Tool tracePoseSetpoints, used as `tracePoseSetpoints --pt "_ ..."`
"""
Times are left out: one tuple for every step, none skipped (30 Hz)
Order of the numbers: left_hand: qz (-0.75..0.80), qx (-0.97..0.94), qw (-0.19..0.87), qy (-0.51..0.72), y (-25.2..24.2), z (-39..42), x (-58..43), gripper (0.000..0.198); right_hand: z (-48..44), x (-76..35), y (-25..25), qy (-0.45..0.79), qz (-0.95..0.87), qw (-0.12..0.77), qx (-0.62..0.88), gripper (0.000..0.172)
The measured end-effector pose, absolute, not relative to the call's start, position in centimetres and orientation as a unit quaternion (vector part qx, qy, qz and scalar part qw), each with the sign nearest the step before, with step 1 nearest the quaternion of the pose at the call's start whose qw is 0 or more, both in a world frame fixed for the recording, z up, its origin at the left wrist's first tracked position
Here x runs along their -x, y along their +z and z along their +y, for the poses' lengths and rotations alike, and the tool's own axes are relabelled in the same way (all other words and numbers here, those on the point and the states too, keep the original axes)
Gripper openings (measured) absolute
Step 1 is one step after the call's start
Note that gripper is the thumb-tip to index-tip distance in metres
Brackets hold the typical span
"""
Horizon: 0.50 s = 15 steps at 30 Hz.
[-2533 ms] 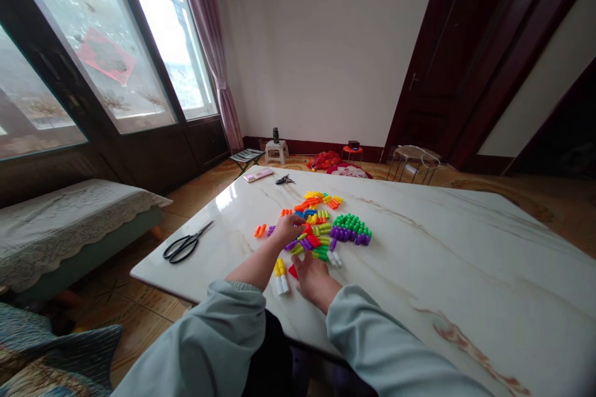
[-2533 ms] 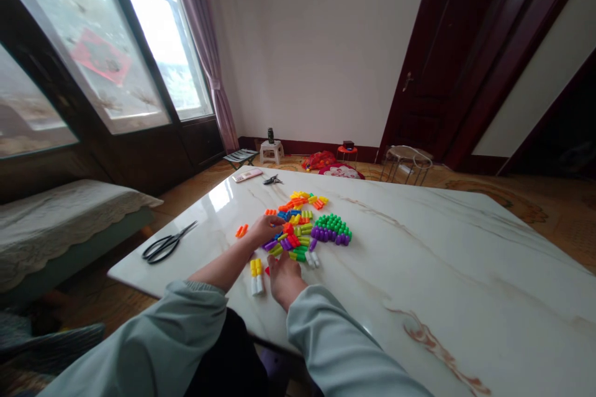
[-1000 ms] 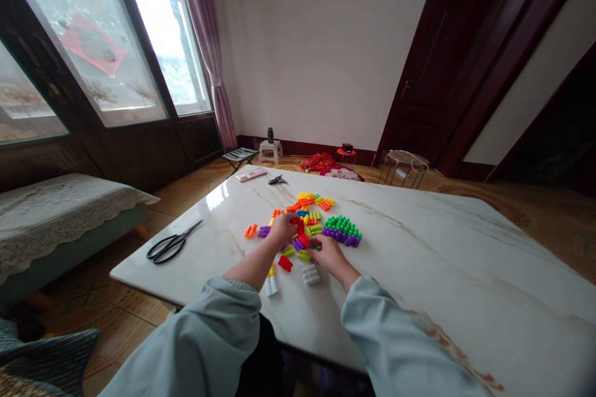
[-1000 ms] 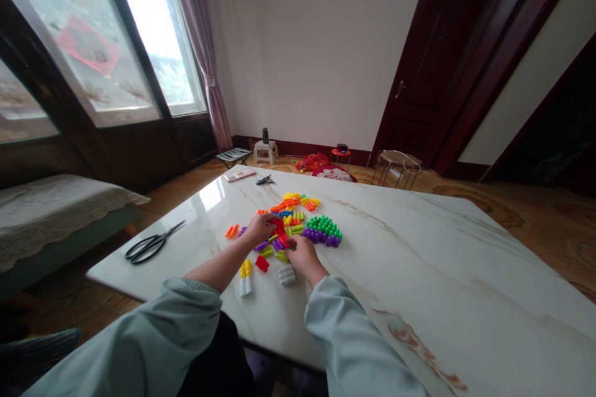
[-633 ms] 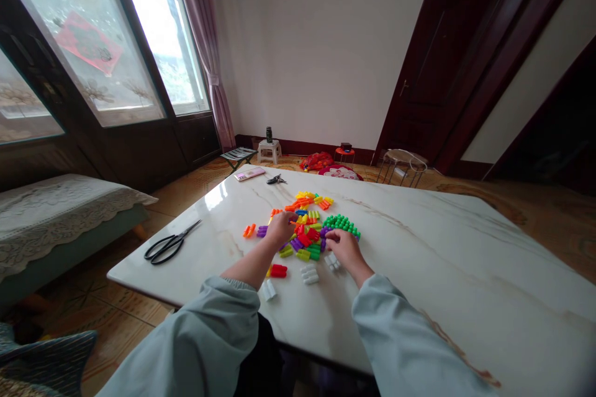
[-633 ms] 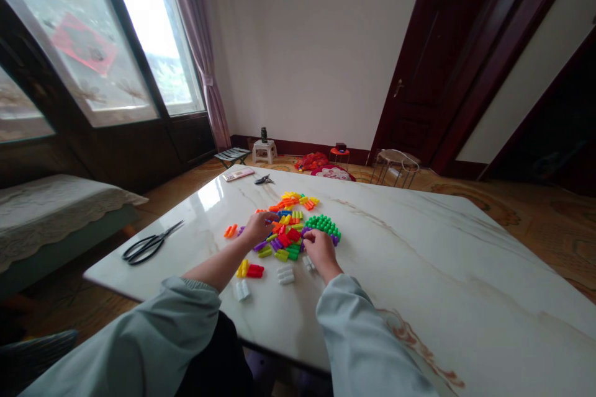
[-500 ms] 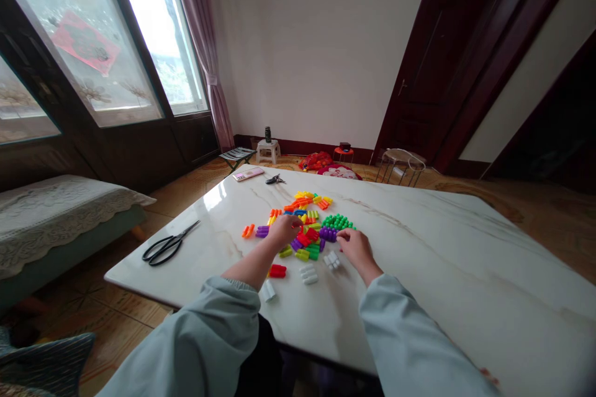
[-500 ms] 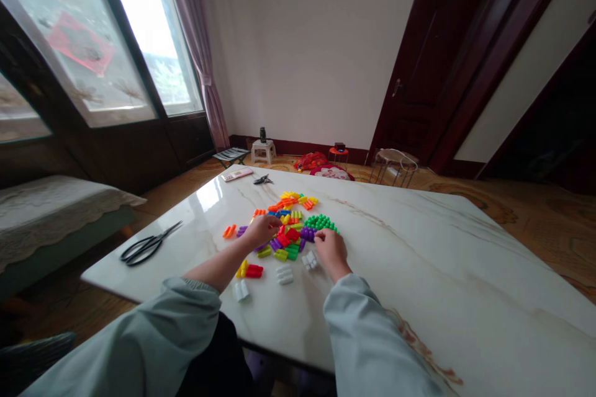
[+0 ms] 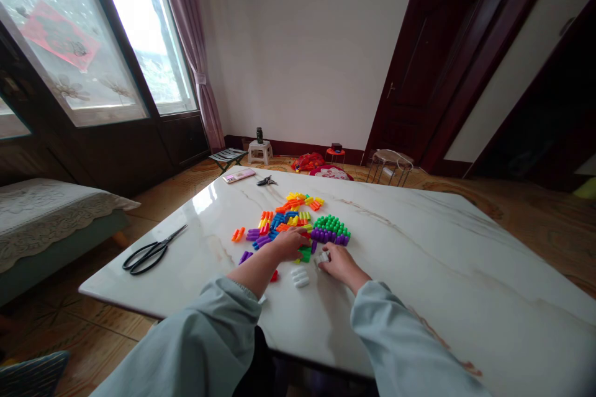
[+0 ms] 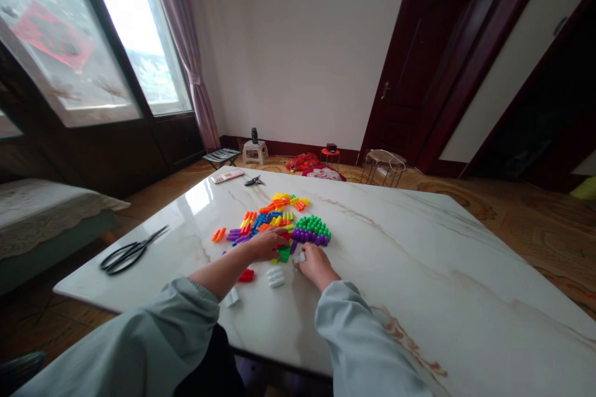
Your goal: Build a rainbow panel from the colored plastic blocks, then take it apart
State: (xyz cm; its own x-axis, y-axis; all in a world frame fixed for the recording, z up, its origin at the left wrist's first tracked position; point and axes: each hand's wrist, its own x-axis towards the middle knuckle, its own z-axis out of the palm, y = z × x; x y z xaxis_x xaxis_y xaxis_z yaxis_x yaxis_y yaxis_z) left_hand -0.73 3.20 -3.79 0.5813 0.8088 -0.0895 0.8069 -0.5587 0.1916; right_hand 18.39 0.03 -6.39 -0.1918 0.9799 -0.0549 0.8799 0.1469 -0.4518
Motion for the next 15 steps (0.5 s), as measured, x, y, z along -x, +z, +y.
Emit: tracePoseSetpoints --pt "0.467 -0.879 0.098 0.001 -3.7 3.2 0.8 0.045 0.0 -17.9 -6.4 0.194 -0.747 0.131 0.622 0.040" --pt "0.476 -0.875 0.089 -0.003 -3.6 3.2 0.8 0.042 0.0 -17.4 -6.5 0.194 -0.747 0.135 0.621 0.040" --pt "0.484 -0.871 0.081 -0.006 -3.5 3.1 0.9 0.038 -0.1 -16.9 -6.5 0.198 -0.746 0.139 0.620 0.040" --pt "0.493 -0.867 0.073 -0.008 -3.4 3.1 1.0 0.034 -0.2 -16.6 -6.5 0.206 -0.746 0.142 0.618 0.041" --pt "0.501 -0.863 0.066 -0.011 -3.3 3.2 1.1 0.030 -0.2 -16.2 -6.5 0.217 -0.746 0.146 0.613 0.043" --pt "0.510 -0.858 0.060 -0.014 -3.2 3.2 1.2 0.027 -0.3 -16.0 -6.4 0.227 -0.747 0.149 0.606 0.045" --pt "0.521 -0.852 0.053 -0.019 -3.1 3.2 1.3 0.025 -0.3 -15.8 -6.4 0.236 -0.749 0.153 0.600 0.047" --pt "0.533 -0.845 0.046 -0.026 -3.0 3.2 1.5 0.024 -0.3 -15.8 -6.4 0.244 -0.750 0.157 0.594 0.048" --pt "0.544 -0.837 0.040 -0.033 -2.9 3.2 1.6 0.024 -0.3 -15.8 -6.4 0.249 -0.750 0.161 0.591 0.048" --pt "0.553 -0.831 0.036 -0.040 -2.8 3.2 1.7 0.025 -0.2 -15.9 -6.4 0.251 -0.748 0.163 0.592 0.047" --pt "0.560 -0.827 0.034 -0.044 -2.7 3.2 1.7 0.025 -0.1 -16.0 -6.5 0.249 -0.744 0.165 0.597 0.046" --pt "0.563 -0.824 0.032 -0.044 -2.6 3.2 1.8 0.025 0.1 -16.1 -6.5 0.241 -0.739 0.167 0.607 0.044" --pt "0.565 -0.824 0.034 -0.037 -2.6 3.2 1.8 0.025 0.2 -16.2 -6.6 0.226 -0.733 0.167 0.619 0.044" --pt "0.566 -0.823 0.044 -0.019 -2.6 3.2 1.8 0.023 0.3 -16.2 -6.7 0.206 -0.728 0.167 0.632 0.044" --pt "0.566 -0.822 0.058 0.004 -2.7 3.2 1.8 0.022 0.4 -16.2 -6.7 0.187 -0.724 0.166 0.643 0.045"
